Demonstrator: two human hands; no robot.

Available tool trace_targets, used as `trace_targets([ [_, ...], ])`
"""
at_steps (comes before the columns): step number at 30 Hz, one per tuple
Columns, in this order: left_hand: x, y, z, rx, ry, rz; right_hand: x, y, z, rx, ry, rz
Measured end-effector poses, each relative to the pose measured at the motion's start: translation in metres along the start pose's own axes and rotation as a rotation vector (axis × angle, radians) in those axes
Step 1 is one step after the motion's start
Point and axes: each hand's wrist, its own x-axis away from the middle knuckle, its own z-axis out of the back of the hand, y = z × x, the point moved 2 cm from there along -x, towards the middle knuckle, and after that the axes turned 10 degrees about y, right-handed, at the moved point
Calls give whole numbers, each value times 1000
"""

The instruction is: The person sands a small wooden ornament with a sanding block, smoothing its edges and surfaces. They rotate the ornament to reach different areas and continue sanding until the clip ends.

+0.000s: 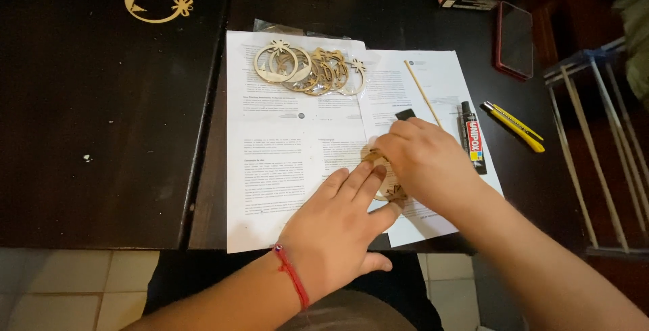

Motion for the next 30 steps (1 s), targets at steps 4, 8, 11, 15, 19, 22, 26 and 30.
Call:
trace_targets([
  [4,2,0,-6,9,-49,-13,-18,-4,21,-175,-172,-470],
  [8,1,0,-6,-34,24,-11,-43,-10,48,-367,-480,-1125],
  [11,2,0,-7,-23,15,-9,-44,-7,43,-464,-490,-1230],
  [15,2,-1,-9,-27,-16,-9,-55,-18,50,-429,-522,-1229],
  [19,2,0,-7,-30,1,-13,-50,-16,43,-468,-490,-1159],
  [22,2,-1,-6,-22,19,-5,-47,-12,40,-363,-538,-1180],
  [26,1,1,-8,-34,3,-9,-51,-18,41,-419,-504,-1193],
  [30,3,-1,-5,1,32,-19,-47,-9,43,-385,-528,-1246],
])
